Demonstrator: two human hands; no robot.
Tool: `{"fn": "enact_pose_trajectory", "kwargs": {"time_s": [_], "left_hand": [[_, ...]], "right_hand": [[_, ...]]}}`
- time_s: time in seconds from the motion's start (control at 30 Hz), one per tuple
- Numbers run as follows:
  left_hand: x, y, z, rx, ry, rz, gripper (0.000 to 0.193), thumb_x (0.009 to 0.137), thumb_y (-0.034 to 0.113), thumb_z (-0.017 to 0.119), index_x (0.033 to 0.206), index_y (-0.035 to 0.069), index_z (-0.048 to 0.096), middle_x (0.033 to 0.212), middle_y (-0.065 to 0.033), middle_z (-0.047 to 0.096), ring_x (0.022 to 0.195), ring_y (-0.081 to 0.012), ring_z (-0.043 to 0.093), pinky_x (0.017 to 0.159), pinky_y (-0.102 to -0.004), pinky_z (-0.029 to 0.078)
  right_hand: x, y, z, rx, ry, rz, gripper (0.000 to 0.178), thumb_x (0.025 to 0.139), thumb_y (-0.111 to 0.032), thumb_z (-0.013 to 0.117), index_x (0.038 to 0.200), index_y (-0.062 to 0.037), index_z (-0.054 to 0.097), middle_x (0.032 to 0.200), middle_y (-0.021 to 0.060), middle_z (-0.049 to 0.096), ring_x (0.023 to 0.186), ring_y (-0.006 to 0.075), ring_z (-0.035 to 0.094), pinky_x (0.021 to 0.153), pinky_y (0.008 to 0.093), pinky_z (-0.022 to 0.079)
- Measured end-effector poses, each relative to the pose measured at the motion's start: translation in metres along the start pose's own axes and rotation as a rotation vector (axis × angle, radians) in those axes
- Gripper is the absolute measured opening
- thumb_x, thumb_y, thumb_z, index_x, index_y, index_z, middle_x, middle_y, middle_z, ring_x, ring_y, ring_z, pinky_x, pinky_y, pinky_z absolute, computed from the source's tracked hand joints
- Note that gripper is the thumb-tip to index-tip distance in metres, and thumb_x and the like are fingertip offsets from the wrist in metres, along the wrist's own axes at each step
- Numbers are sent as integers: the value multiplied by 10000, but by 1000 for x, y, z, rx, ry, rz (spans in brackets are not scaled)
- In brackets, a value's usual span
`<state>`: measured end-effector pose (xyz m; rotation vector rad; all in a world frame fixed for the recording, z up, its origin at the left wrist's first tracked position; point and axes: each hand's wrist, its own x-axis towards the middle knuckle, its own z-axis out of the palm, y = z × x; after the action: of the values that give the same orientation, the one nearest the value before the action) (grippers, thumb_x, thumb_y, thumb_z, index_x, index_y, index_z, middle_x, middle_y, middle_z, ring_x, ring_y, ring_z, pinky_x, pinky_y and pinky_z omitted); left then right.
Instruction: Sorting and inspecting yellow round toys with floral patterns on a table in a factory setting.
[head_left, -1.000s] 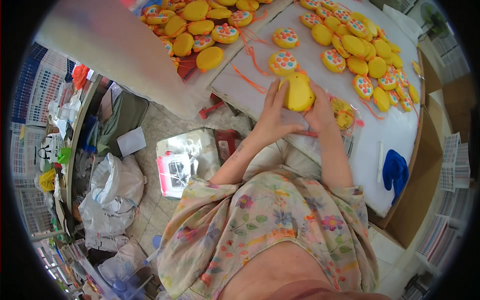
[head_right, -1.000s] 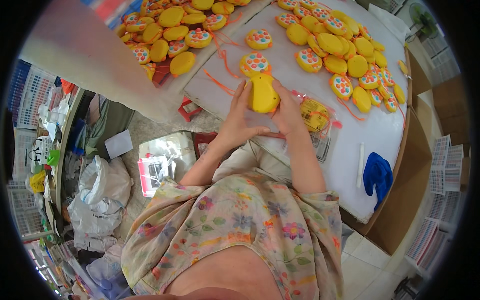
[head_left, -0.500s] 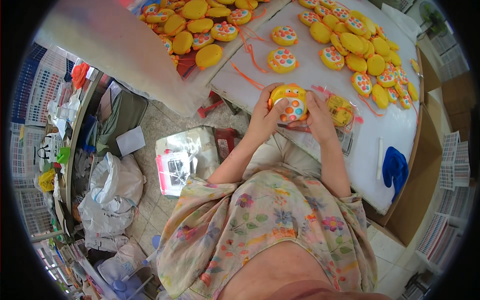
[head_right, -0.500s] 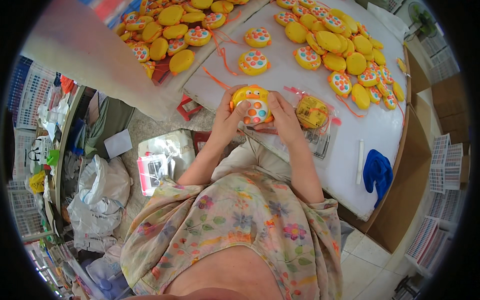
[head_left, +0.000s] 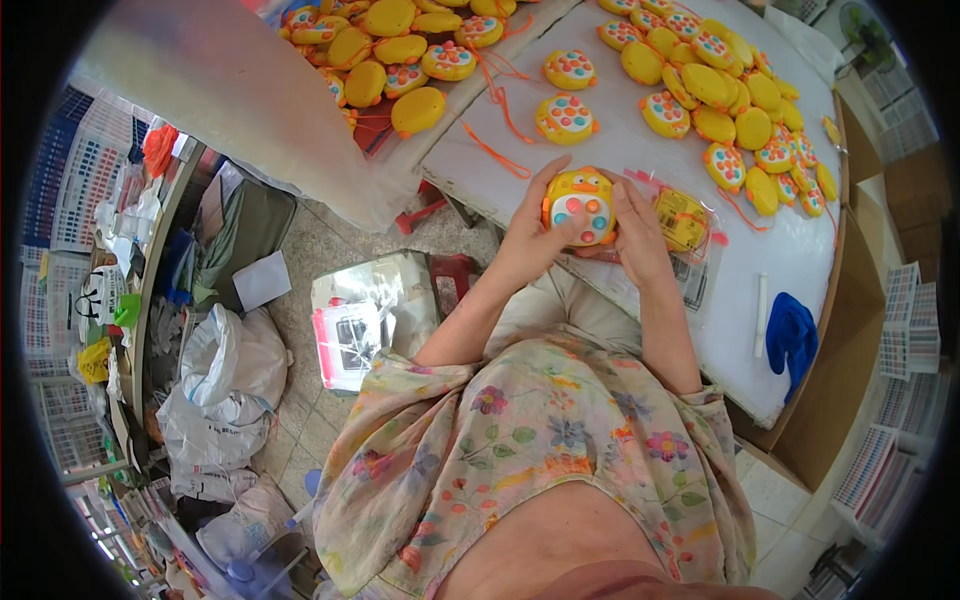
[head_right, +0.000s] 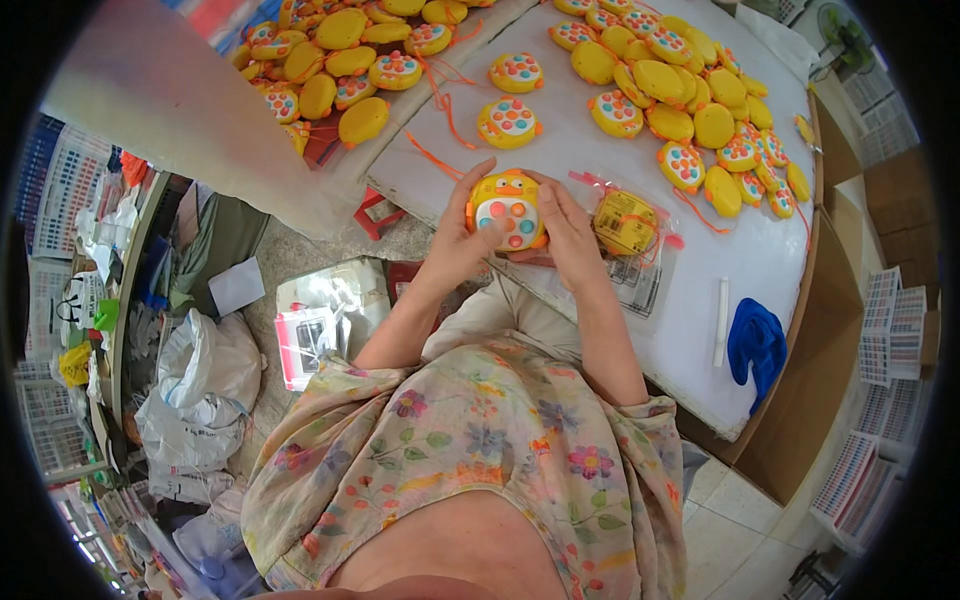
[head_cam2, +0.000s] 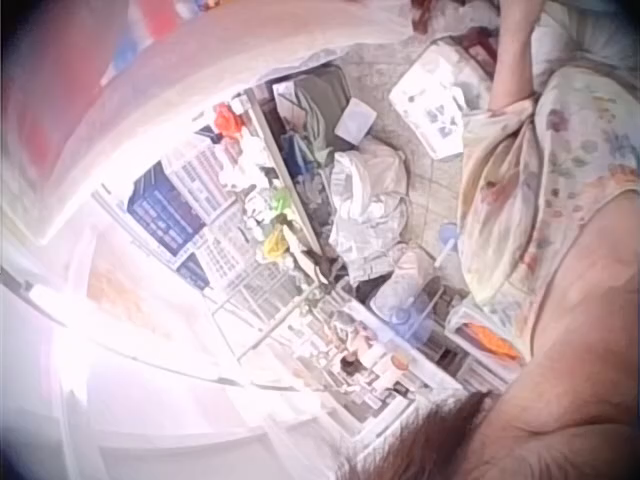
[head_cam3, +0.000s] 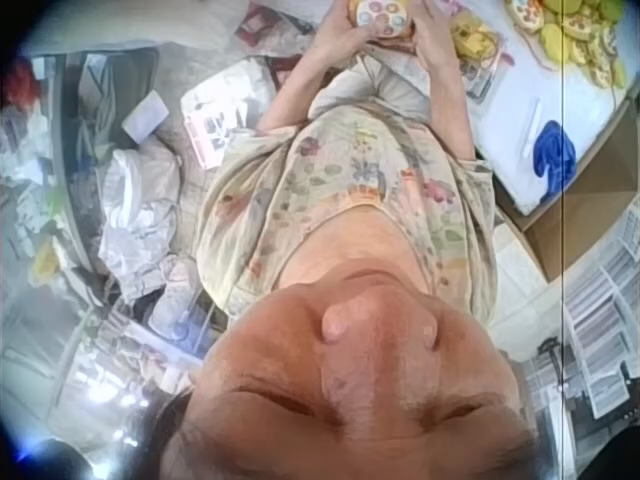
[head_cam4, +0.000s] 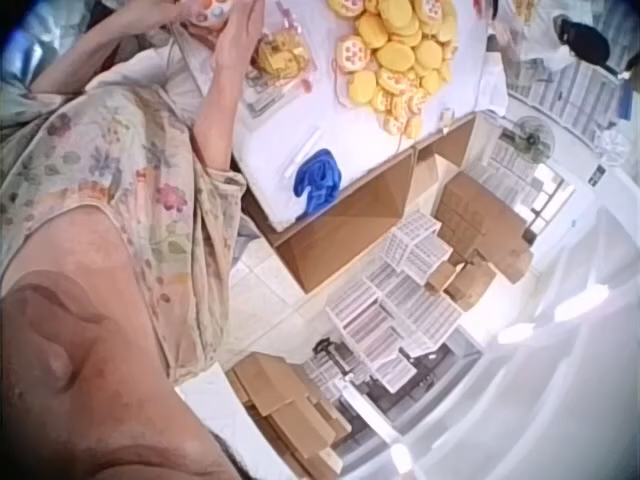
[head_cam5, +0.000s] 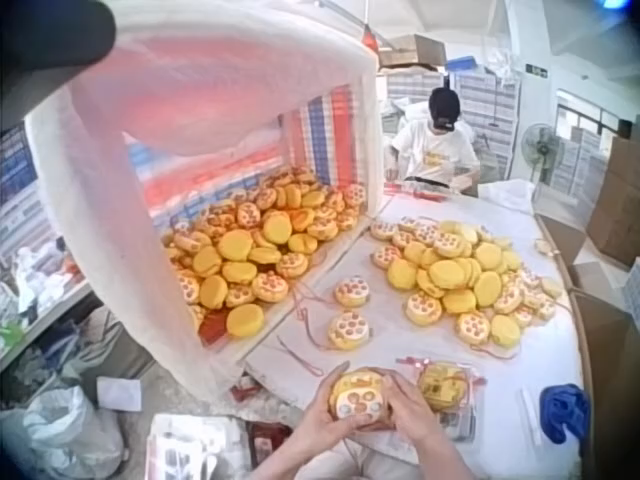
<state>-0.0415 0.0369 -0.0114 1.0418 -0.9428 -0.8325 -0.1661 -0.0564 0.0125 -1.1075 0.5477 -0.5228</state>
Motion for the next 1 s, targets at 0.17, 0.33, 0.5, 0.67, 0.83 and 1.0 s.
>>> {"fn": "enact_pose_trajectory", "kwargs": {"time_s": [0.17,0.33,0.5,0.67,0.83,1.0], "left_hand": [[4,3,-6,-130,123,-148,412,920,141,532,1304,62,406,1104,-54,556,918,-62,543,700,-175,472],[12,-4,-7,-228,129,-150,431,929,142,517,1332,67,384,1202,-79,502,1061,-125,516,867,-252,461],[21,-16,-12,-49,26,-113,479,936,202,519,1357,55,341,1260,-104,458,1090,-162,509,867,-268,466],[55,-16,-16,461,125,-23,665,821,190,656,1369,43,310,1309,-188,391,1139,-280,468,945,-343,410],[105,-44,-27,1019,149,243,741,735,196,719,1353,58,335,1320,-189,373,1180,-356,414,997,-429,356],[124,-67,-36,1265,42,250,740,699,257,738,1321,54,393,1324,-180,387,1219,-359,379,1040,-459,291]], "right_hand": [[-1,2,1,51,-91,63,503,953,-293,482,1394,-108,328,1210,57,507,915,149,603,664,274,572],[3,-2,6,-200,-81,-34,745,797,-26,636,1432,-123,259,1225,62,492,955,141,573,709,270,560],[16,1,-16,-265,-83,-100,793,761,-65,700,1423,-93,265,1202,89,509,1023,166,540,749,299,545],[49,-37,-62,123,355,-445,681,843,18,559,1423,-60,212,1301,149,444,1139,282,514,890,364,509],[52,-59,-79,379,217,-550,519,890,-57,535,1363,-38,321,1323,177,433,1198,302,478,992,391,428],[49,-15,-50,-191,171,-242,485,850,-75,596,1304,-28,430,1339,119,440,1202,241,473,986,350,411]]}}
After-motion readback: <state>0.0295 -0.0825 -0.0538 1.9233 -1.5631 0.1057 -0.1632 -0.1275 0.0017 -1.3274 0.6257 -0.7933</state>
